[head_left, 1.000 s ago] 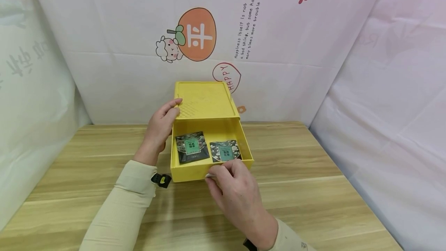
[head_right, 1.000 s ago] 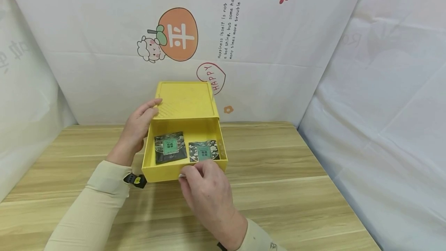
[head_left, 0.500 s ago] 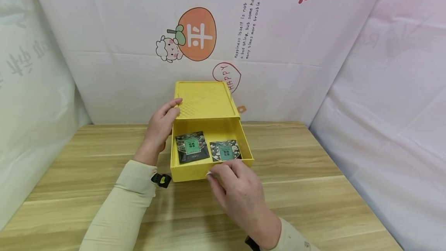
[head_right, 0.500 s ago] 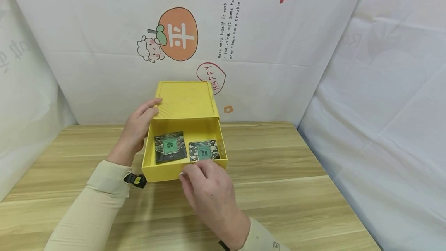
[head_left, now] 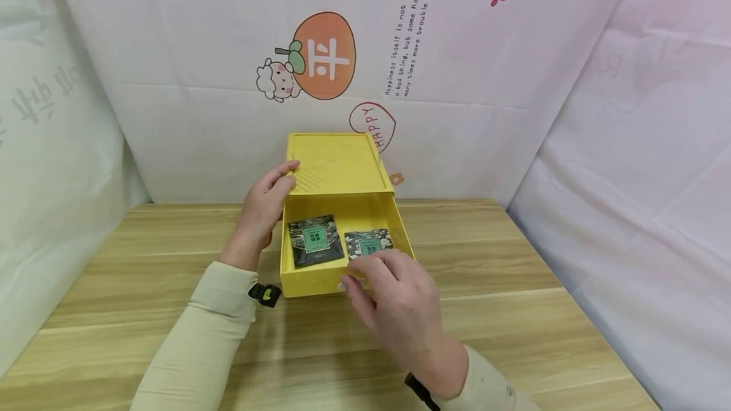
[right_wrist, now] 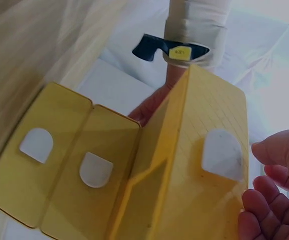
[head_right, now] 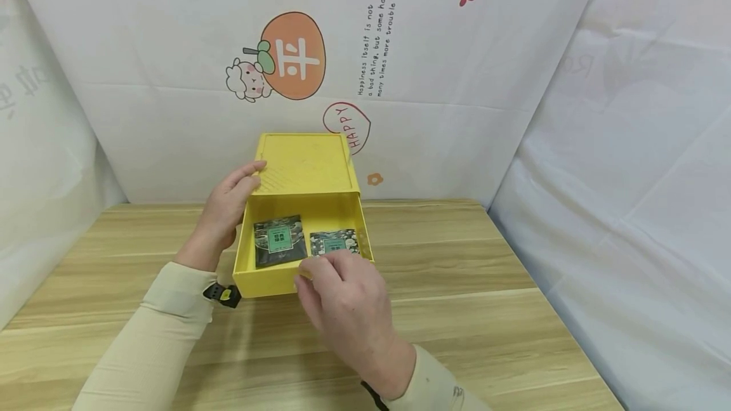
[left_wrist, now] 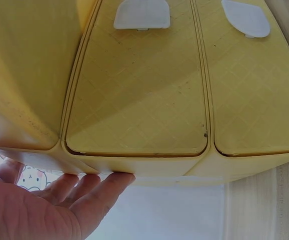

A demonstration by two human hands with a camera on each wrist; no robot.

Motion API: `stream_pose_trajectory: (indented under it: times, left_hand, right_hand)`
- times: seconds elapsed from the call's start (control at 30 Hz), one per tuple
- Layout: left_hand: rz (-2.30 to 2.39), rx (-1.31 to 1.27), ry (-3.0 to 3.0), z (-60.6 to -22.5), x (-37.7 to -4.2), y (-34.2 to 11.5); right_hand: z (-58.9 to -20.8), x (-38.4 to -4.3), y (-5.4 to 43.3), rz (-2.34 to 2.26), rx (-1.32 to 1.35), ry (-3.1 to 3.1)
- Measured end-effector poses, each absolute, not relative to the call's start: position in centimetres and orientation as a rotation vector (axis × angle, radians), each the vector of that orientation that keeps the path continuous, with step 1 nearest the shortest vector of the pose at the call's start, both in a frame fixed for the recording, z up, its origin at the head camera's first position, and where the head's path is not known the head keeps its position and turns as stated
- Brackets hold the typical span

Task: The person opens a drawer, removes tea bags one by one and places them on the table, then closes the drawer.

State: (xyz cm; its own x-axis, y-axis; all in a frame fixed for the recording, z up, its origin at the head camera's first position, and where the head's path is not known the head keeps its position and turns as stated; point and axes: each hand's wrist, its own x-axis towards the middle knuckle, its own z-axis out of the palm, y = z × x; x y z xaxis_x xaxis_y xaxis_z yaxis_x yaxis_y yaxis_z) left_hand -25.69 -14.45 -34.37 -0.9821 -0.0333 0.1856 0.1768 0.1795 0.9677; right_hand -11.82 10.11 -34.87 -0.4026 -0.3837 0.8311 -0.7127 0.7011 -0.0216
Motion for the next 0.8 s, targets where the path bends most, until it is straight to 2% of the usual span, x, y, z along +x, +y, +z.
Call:
stream_pose_trajectory:
  times: [0.5,0.8]
  left_hand:
    - [-1.915,-0.136,-2.278,-34.2,-25.7,-14.3]
    - [-1.921,-0.141,-2.276,-34.2,-25.6,-14.4]
  right_hand:
    - [-29.7,-14.3,10.0,0.512,0.903,-2.017]
    - [-27.1,-16.3,9.8,0.541,0.93,-2.248]
